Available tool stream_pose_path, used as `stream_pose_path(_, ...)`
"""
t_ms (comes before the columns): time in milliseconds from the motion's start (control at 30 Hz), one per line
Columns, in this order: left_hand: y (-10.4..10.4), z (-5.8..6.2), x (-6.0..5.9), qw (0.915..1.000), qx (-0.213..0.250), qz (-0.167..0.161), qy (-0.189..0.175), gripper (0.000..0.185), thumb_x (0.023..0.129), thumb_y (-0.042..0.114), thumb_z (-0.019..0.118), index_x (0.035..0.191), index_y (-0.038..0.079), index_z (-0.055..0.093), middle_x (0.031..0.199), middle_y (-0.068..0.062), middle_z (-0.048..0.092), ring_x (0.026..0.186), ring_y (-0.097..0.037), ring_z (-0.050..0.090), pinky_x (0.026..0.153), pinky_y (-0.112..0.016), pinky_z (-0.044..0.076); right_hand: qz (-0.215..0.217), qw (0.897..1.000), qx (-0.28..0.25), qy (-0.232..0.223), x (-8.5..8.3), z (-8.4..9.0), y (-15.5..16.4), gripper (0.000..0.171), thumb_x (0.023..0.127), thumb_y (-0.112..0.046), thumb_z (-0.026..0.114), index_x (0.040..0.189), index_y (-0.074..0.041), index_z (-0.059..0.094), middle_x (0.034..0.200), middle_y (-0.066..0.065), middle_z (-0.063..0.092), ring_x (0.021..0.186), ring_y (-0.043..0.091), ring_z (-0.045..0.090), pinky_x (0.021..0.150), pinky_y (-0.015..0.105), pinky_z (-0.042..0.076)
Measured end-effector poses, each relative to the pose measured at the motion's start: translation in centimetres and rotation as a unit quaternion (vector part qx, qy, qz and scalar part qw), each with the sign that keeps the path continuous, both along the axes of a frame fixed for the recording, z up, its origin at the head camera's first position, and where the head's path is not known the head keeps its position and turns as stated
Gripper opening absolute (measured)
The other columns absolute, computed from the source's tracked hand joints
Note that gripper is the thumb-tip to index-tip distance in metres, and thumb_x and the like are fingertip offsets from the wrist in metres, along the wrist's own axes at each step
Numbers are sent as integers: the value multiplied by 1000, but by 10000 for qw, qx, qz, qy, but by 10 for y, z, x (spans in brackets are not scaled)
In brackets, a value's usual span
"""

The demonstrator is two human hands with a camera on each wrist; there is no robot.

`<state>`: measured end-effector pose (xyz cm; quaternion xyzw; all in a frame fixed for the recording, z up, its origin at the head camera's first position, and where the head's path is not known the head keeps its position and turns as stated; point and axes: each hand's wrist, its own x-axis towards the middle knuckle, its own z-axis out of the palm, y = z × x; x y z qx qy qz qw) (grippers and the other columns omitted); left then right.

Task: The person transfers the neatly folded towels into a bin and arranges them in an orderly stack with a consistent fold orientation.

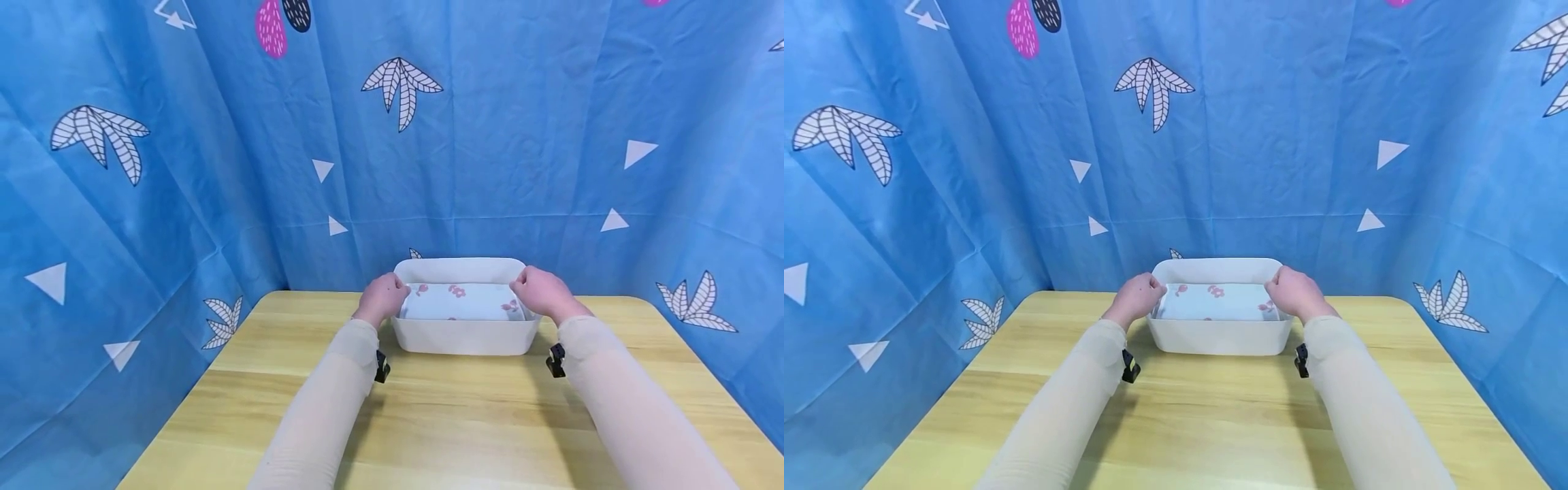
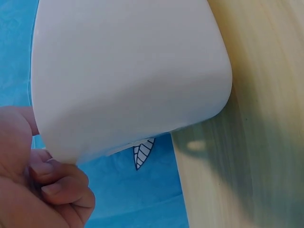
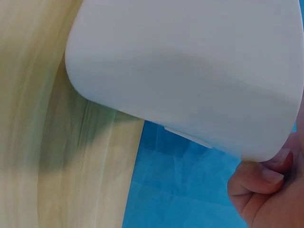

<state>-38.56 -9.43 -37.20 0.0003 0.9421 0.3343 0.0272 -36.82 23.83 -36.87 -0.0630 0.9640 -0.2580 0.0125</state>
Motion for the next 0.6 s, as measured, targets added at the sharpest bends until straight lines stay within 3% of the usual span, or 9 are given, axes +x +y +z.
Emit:
stream_pose_path(133, -4, 1, -1, 9995, -165, -263, 78, 26, 102, 37, 58, 111, 13, 58, 99, -5, 63, 92, -24, 58, 78, -39, 49, 247, 9997, 39, 83, -3, -2, -1, 30, 105, -30, 47, 110, -2, 58, 109, 16, 63, 99, 33, 58, 82, 48, 47)
stream_pose_path(333, -13, 1, 5, 9949, -305, -875, 394, 39, 101, 38, 60, 126, 8, 57, 107, -6, 60, 96, -24, 57, 83, -40, 50, 579, 9978, -54, 324, -3, -10, 2, 26, 104, -29, 51, 108, -4, 61, 102, 12, 66, 95, 30, 60, 82, 48, 47)
stream_pose_path(600, -31, -1, 42, 9796, -914, -1310, 1220, 51, 100, 36, 63, 140, 5, 54, 134, -9, 55, 119, -23, 54, 104, -43, 44, 452, 9977, -141, 479, 15, -11, 6, 30, 104, -33, 53, 112, -5, 59, 94, 10, 61, 82, 25, 56, 72, 42, 46)
